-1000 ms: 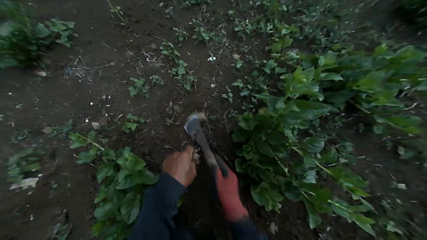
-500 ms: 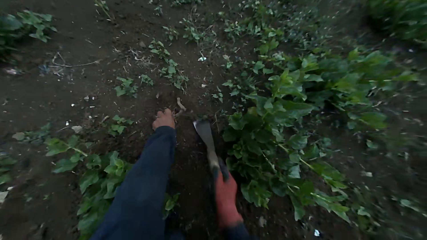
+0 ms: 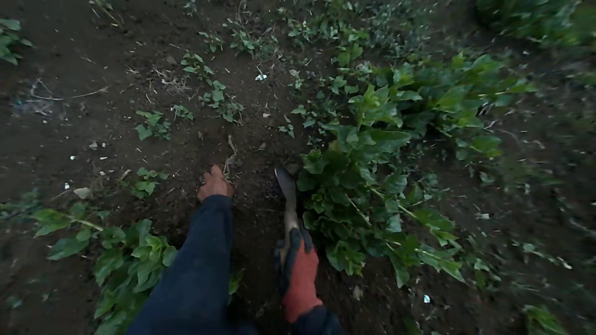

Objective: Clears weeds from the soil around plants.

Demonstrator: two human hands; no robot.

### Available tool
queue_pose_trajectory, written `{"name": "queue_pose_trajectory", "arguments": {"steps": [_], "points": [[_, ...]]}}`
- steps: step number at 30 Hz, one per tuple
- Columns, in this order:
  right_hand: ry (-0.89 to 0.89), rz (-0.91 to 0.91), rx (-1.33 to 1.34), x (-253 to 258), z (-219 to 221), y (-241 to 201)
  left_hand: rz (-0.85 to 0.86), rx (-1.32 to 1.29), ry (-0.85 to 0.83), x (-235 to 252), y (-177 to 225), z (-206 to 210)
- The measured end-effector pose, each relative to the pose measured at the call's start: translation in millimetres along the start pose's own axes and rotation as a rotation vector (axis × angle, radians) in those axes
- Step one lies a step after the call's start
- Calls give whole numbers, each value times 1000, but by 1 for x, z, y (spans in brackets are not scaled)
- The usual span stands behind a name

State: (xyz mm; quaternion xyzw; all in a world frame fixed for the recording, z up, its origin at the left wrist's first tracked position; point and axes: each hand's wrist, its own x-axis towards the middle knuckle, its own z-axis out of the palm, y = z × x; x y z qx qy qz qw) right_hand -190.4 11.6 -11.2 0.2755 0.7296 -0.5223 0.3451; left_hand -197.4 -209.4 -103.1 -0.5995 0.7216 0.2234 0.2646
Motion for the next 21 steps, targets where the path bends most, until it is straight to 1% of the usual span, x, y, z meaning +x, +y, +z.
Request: {"name": "queue_pose_trajectory", "arguments": {"steps": [2,5,7,9,10,11,13,15,17,18,19,21], "points": [[-2,24,50,-7,4,-3,11,-10,2,-2,-2,-2],[9,-4,26,-21,-19,8,3,-30,14,-2,1,-2],[57,-41,-34,4,-6,0,-12,-45,14,-3,1,2],[96,-43,-132,47,27,-27,-4,-64,27,-3,1,2],[81,-55,-178,63,38,-40,4,-67,29,-3,2,1],[52,-88,-206,70,43,-44,8,-66,32,-3,0,0],[38,-102,-218,54,26,-30,14,-68,26,-5,-3,1],[17,-129,-195,20,-5,-4,12,-68,23,-6,1,-1],[1,-110,-154,2,-17,13,10,-62,26,-7,0,-3],[-4,-106,-152,11,-10,10,16,-64,29,-6,-1,-2],[-6,-108,-157,29,7,-4,21,-70,34,-6,-1,-1],[-43,-110,-145,71,55,-48,29,-80,28,-6,-3,0]]}}
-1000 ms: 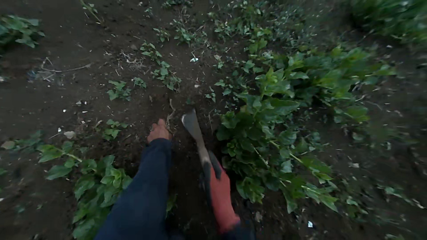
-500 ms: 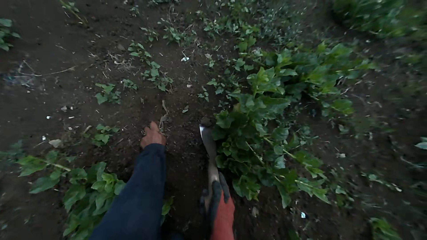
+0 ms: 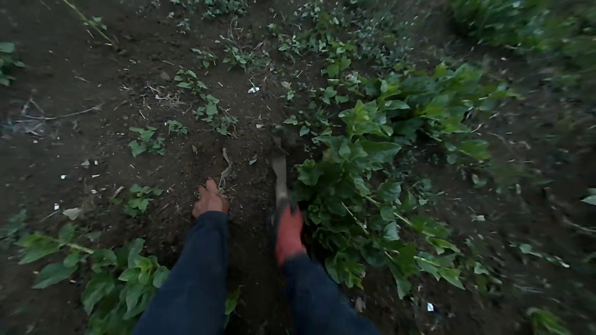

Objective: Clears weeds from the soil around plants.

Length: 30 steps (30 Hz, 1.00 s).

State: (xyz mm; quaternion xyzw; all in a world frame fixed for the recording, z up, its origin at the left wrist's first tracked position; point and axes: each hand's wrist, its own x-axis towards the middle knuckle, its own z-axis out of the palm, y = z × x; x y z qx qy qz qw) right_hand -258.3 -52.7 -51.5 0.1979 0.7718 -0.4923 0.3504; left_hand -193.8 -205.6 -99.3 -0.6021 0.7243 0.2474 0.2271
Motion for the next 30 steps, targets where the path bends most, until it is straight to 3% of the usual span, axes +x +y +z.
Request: {"name": "queue_pose_trajectory", "arguments": {"steps": [3,6,9,12,16,20,23,26,30], "points": [[-40,-29,68,20,26,-26,11,-90,-1,-2,-9,-5],[-48,-91,47,-40,-22,19,42,-336,196,-9,-7,-9],[-49,-76,-12,-107,-85,70,153,-513,369,-9,21,-23],[-28,-85,-99,-117,-99,83,358,-507,441,13,69,-45],[-33,-56,-82,-32,-24,43,672,-187,257,43,158,-69],[-26,-58,37,-50,-8,34,946,127,67,90,200,-51],[69,-14,208,-70,-18,42,1019,229,84,119,189,-19],[184,56,331,-56,-12,27,1016,197,207,106,161,-5],[210,72,386,-50,-6,17,979,108,296,88,124,9]]}}
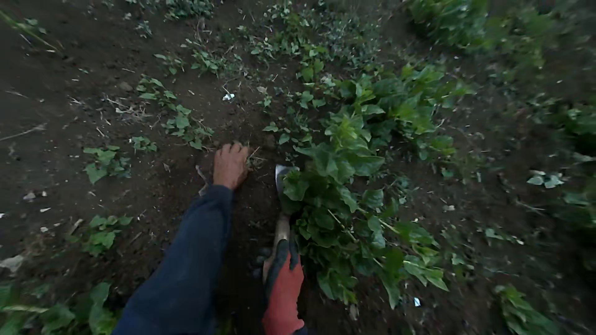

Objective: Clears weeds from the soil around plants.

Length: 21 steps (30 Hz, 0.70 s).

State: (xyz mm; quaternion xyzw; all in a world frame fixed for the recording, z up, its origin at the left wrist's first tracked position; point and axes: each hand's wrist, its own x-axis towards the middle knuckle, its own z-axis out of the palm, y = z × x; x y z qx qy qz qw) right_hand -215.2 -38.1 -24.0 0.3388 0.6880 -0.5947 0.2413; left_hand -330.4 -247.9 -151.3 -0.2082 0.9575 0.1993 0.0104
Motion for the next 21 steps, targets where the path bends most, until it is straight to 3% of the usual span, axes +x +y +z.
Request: {"name": "queue_pose_trajectory", "arguments": {"steps": [6,10,12,14,17,19,21], "points": [[-45,-44,-130,59,54,-37,-205,-72,35,-37,-1,9],[-143,-136,-367,22,-19,-5,-489,-294,97,-47,1,-19],[-160,-100,-373,-2,-51,9,-403,-344,124,-50,12,-23],[-156,-44,-288,-13,-60,15,-137,-301,107,-38,30,-16],[-89,-51,-190,-17,-52,15,280,-146,-12,20,68,-13],[-49,-119,-194,-15,-43,15,329,2,-185,65,85,-20],[-13,-171,-240,-8,-36,13,205,97,-318,96,91,-25]]}}
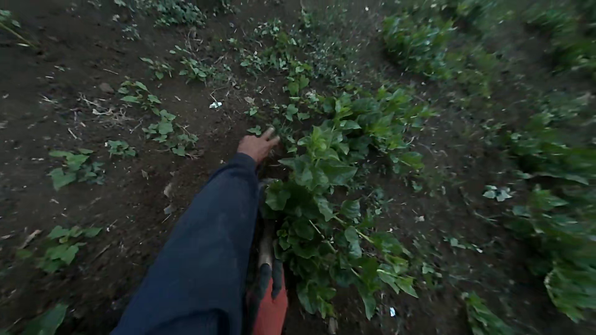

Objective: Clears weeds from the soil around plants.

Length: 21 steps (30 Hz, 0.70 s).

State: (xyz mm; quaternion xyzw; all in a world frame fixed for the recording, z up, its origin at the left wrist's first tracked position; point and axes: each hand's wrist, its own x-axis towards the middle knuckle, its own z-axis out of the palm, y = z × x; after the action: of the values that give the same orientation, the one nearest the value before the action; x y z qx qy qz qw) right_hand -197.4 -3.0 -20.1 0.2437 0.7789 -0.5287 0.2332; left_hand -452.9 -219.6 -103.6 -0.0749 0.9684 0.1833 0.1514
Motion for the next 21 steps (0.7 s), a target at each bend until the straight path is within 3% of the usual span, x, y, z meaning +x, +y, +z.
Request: {"name": "queue_pose_trajectory", "arguments": {"steps": [3,6,9,14,16,18,20,21], "points": [[19,-25,-32,25,24,-18,-214,4,-100,16,-14,-6],[-57,11,-113,84,56,-73,-250,34,-192,9,-31,-7],[-122,34,-113,95,50,-73,-292,-91,-164,-24,-56,-2],[-285,-61,-310,37,1,-21,-511,-319,91,-94,-80,35],[-406,-188,-587,45,-2,-50,-646,-429,182,-120,-80,43],[-493,-396,-891,50,-22,-89,-735,-587,442,-144,-80,52],[-505,-667,-1103,45,-65,-123,-808,-721,726,-162,-73,51],[-485,-834,-1142,42,-93,-134,-800,-737,790,-170,-66,48]]}}
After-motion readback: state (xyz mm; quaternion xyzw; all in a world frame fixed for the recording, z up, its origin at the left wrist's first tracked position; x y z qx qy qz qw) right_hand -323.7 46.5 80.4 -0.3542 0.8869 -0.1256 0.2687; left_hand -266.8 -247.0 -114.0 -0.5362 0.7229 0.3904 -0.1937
